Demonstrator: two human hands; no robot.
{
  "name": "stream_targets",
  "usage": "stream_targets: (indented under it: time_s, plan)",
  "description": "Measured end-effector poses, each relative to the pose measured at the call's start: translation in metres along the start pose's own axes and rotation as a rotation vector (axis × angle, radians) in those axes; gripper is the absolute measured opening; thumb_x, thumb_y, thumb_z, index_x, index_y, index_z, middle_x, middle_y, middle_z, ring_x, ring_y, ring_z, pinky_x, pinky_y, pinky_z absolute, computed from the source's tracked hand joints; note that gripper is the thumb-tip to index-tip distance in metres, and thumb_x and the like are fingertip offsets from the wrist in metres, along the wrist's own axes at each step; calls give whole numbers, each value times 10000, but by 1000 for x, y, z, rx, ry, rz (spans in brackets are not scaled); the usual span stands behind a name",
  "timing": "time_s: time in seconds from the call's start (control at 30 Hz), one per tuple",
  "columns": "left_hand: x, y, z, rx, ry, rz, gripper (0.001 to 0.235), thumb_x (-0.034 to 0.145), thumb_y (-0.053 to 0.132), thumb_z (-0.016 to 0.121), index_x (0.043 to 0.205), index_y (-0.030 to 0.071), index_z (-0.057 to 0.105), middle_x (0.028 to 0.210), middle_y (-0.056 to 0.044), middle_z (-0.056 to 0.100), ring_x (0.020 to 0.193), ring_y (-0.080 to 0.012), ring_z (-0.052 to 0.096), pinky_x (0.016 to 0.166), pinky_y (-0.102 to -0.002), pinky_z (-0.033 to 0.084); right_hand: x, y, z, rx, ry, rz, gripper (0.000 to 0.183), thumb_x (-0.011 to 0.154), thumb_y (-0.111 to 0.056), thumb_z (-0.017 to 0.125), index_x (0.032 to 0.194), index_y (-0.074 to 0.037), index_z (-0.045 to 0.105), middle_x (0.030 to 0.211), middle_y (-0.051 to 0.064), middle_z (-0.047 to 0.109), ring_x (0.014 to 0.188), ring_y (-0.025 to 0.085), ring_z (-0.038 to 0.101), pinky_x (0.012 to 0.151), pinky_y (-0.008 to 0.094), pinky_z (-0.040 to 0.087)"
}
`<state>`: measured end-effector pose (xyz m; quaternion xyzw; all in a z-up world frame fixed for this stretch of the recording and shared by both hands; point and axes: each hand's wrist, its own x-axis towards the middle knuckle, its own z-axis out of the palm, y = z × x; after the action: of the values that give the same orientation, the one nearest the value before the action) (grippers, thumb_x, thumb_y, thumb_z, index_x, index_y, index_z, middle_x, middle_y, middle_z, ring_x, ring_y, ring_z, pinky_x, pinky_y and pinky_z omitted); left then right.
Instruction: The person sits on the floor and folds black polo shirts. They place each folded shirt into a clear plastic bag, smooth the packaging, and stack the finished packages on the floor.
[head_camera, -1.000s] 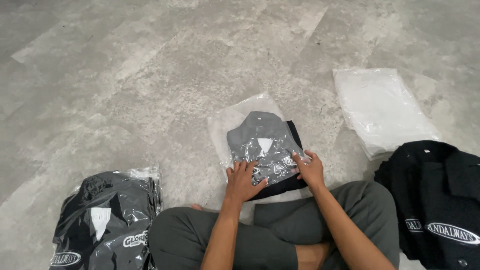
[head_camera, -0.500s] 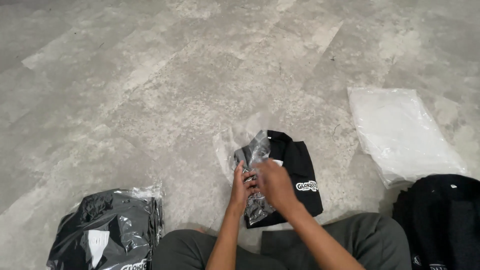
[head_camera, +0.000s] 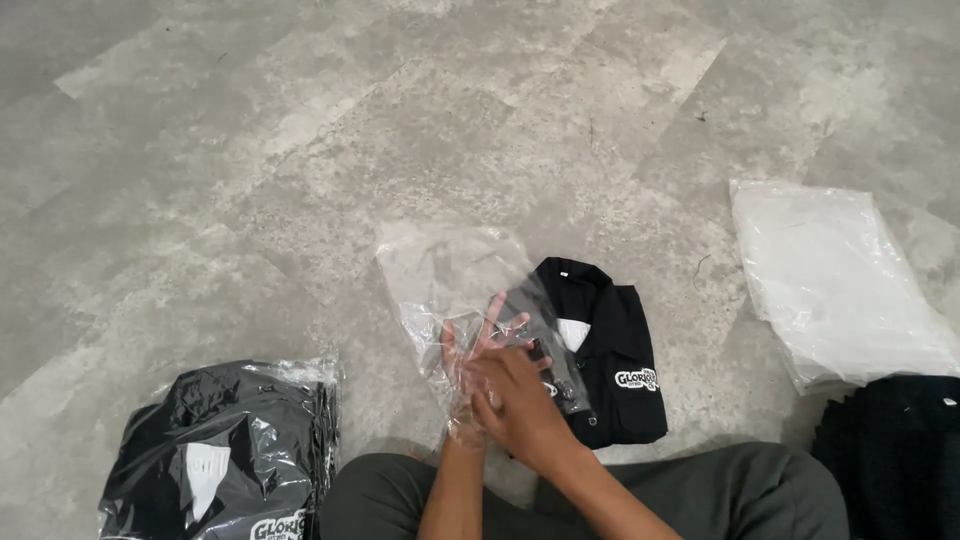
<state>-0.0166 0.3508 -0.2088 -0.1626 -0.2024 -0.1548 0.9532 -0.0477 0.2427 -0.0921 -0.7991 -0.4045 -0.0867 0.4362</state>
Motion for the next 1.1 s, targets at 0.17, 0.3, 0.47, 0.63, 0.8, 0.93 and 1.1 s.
stream_targets:
  time_s: [0.17, 0.3, 0.47, 0.63, 0.8, 0.93, 1.1]
  plan:
    - [-11, 0, -4, 47, 383, 156, 815, 1016, 635, 494, 1645, 291, 106, 1603, -231, 303, 1459, -445, 351, 1162, -608, 369, -2, 19, 5, -537, -81, 428, 662, 807, -278, 806, 1412, -181, 558, 1593, 161, 362, 1489, 426, 279, 1034, 652, 267]
    - [-21, 9, -29, 510, 1281, 486, 390, 960, 570, 567, 1264, 329, 527, 1277, -61, 581, 1190, -303, 574, 966, -470, 483, 2, 24, 8, -442, -358, 675, 762, 948, -325, 786, 1589, -158, 408, 1706, 261, 170, 1557, 547, 71, 1094, 826, 132]
    - [-36, 23, -13, 1061, 1915, 953, 309, 1015, 455, 542, 1119, 247, 746, 1136, -34, 746, 1112, -237, 704, 922, -374, 545, -12, 69, 21, -442, -543, 726, 786, 993, -491, 676, 1647, -255, 309, 1747, 214, 76, 1586, 528, 7, 1127, 840, 86]
    - [-28, 20, 33, 1870, 1718, 1083, 326, 993, 144, 584, 1302, 244, 610, 1284, 2, 603, 1276, -259, 553, 1057, -424, 458, -9, 88, 27, -558, -654, 575, 780, 984, -421, 689, 1645, -245, 315, 1747, 212, 103, 1585, 531, 42, 1170, 799, 115]
    - [-4, 10, 52, 2381, 896, -420, 422, 1034, 260, 521, 1452, 233, 572, 1553, -120, 414, 1539, -399, 321, 1145, -468, 461, -3, 103, 42, -482, -673, 312, 733, 976, -349, 672, 1605, -142, 358, 1742, 171, 171, 1600, 475, 39, 1234, 687, 142]
    - [1, 26, 61, 2186, 878, -512, 520, 1113, 176, 291, 1616, 243, 407, 1584, -200, 383, 1512, -440, 369, 1198, -588, 391, 0, 129, 19, -321, -294, 164, 369, 968, -113, 587, 1333, -81, 629, 1494, 127, 599, 1501, 452, 378, 1189, 623, 318]
    - [-26, 38, 12, 2546, 1135, -839, 635, 1004, 330, 509, 1614, 327, 334, 1612, -88, 252, 1464, -325, 298, 1077, -647, 397, -1, 223, -13, -322, 148, 254, 382, 939, -117, 654, 1319, -75, 633, 1434, 184, 600, 1443, 444, 449, 1246, 569, 305]
